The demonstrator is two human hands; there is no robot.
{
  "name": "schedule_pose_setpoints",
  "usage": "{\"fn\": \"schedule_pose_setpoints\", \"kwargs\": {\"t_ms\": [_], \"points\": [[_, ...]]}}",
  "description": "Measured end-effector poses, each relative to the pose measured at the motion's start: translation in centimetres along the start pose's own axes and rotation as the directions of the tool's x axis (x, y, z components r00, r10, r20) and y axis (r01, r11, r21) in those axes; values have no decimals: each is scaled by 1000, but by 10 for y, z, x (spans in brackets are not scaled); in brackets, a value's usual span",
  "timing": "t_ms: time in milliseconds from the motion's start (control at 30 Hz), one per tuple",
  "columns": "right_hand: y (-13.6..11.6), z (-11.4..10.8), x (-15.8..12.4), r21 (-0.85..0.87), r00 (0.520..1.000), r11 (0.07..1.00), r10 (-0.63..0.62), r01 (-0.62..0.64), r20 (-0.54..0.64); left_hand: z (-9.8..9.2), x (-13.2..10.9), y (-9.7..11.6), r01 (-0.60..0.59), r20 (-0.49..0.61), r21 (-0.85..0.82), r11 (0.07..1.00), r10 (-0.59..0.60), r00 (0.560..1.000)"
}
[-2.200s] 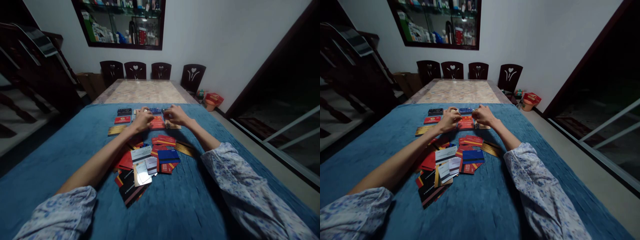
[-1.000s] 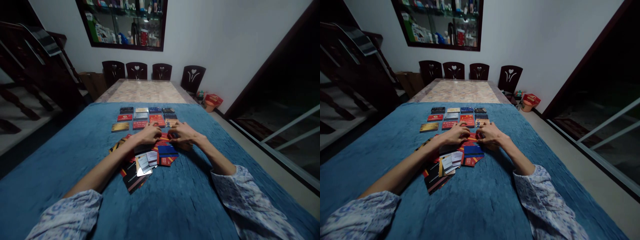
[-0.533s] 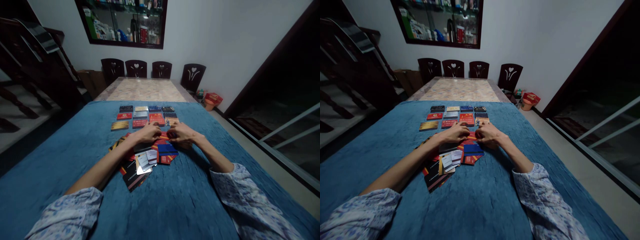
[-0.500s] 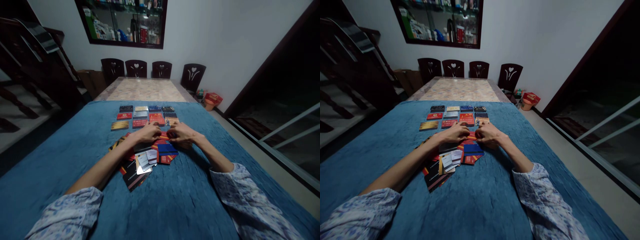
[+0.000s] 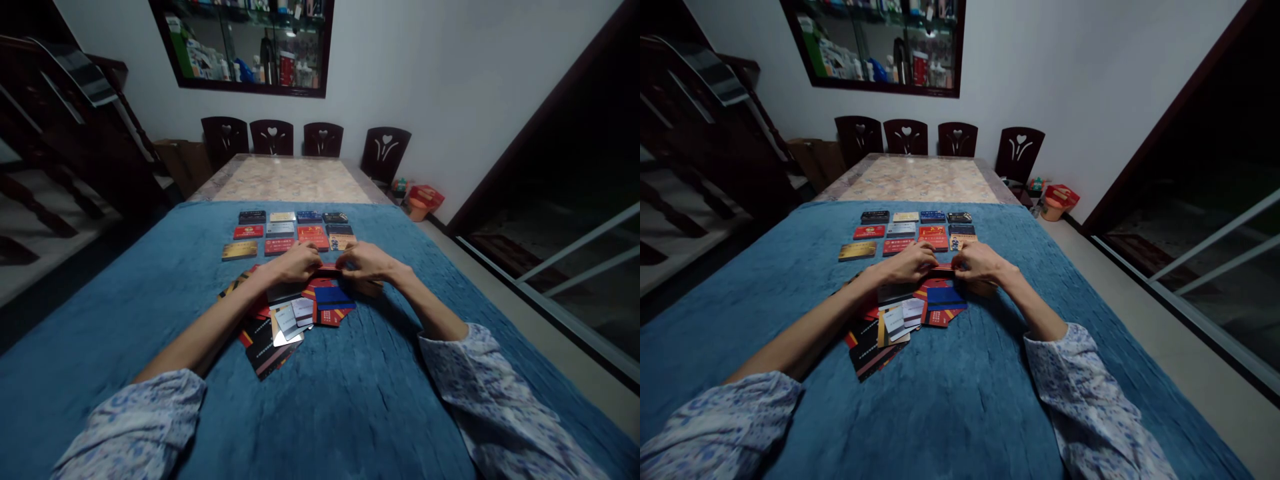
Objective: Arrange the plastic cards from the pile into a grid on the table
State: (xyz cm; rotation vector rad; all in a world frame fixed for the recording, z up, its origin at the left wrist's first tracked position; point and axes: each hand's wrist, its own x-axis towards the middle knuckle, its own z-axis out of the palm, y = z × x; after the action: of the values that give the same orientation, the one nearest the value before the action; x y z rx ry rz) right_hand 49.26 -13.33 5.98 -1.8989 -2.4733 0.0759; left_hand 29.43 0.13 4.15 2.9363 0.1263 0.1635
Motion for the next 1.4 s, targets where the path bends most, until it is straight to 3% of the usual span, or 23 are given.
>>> {"fn": "schedule_pose_setpoints", "kwargs": {"t_ms": [267,533,900,1100,1400], "points": [[-4,-7,-1,-109,994,994,6,-18,-109,3,3,-4,-43,-111,42,998,47,993],[-2,0,1,-63,976,993,90,-105,-200,6,3,-7,-12,-245,-157,988,-27,969],[-4,11,6,-62,967,983,160,-175,-199,14,2,-6,72,-221,-78,994,-88,971],[-9,11,6,-146,963,958,228,-248,-144,12,2,3,149,-186,-48,988,-156,970],[-15,9,7,-124,942,935,322,-332,-96,11,0,10,250,-133,-8,968,-249,959]]}}
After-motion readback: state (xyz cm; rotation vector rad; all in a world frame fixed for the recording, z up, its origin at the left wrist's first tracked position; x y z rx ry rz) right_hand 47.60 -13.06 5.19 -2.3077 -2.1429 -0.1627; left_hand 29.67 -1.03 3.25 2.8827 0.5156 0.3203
